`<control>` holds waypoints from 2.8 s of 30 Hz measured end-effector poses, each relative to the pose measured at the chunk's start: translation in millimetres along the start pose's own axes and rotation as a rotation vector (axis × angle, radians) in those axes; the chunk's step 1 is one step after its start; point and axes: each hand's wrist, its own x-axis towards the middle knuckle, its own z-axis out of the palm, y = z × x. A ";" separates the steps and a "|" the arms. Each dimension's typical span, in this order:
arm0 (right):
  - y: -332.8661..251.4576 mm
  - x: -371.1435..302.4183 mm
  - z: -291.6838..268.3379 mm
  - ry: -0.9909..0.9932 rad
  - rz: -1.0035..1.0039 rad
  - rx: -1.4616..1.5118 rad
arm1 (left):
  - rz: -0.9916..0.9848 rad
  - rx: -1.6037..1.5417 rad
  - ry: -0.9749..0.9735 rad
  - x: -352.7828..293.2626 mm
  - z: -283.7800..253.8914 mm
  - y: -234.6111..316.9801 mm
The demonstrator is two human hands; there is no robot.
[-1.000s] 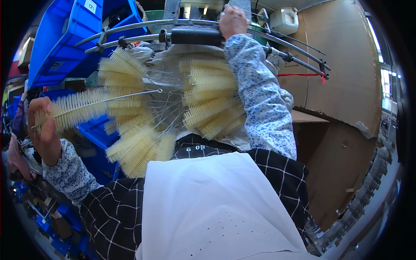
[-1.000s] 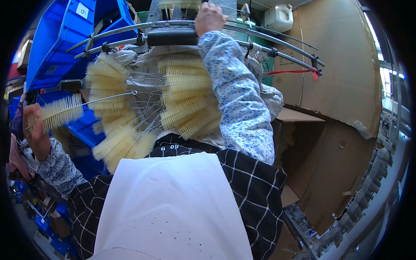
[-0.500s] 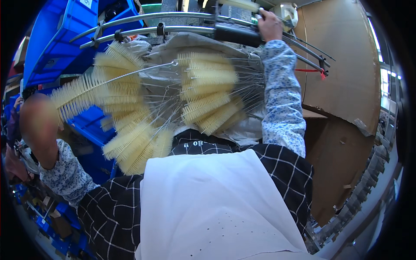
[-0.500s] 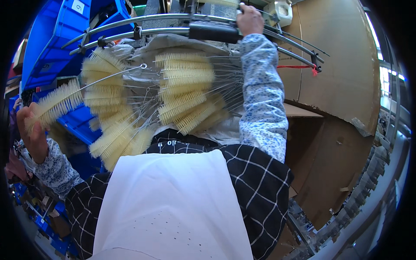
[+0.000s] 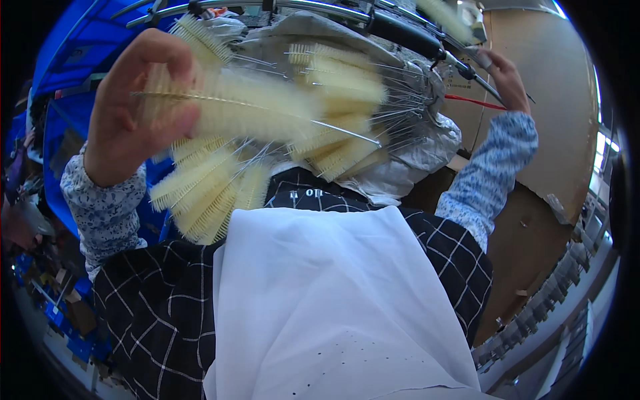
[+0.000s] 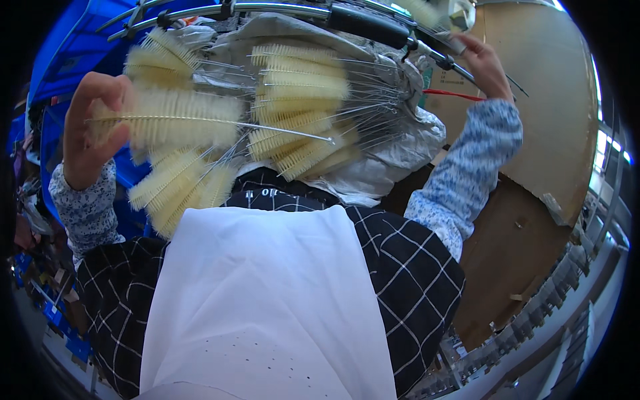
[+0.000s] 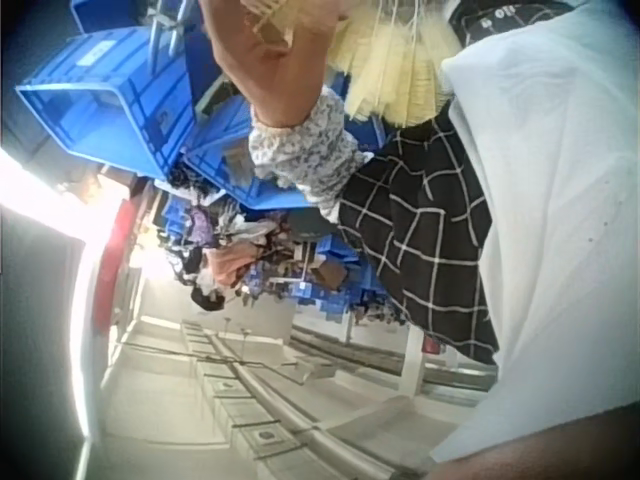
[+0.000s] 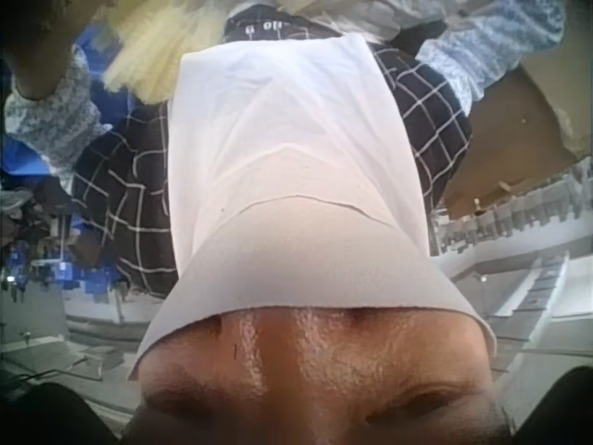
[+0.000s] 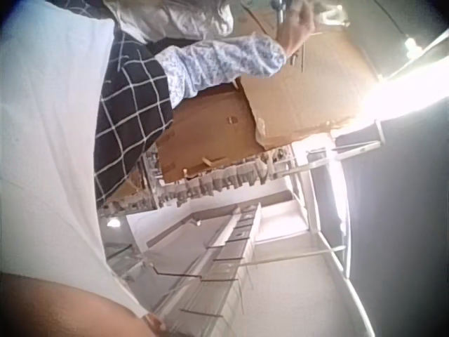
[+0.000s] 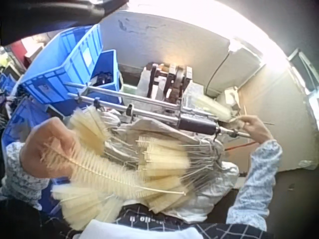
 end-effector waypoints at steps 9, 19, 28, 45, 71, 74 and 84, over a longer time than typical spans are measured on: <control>-189.4 -29.7 130.5 -0.504 -0.356 0.429 | -0.013 0.070 0.066 38.2 69.6 -16.6; -80.8 81.5 108.0 0.642 -0.194 -0.525 | -0.254 0.407 -0.734 -57.1 70.6 6.1; -79.4 110.6 118.8 0.577 -0.161 -0.546 | -0.158 0.845 -0.610 -73.6 97.2 -3.4; -65.4 121.8 115.4 0.640 -0.143 -0.716 | -0.278 0.426 -0.069 -44.5 57.5 14.9; -128.8 129.5 162.4 0.647 0.019 -0.349 | -0.050 0.252 0.496 -57.5 -17.5 47.0; -138.1 128.4 164.3 0.623 0.017 -0.341 | -0.027 0.198 0.508 -47.7 -14.3 42.6; -136.4 128.5 165.9 0.610 0.059 -0.360 | 0.058 0.096 0.408 -17.5 -18.9 21.1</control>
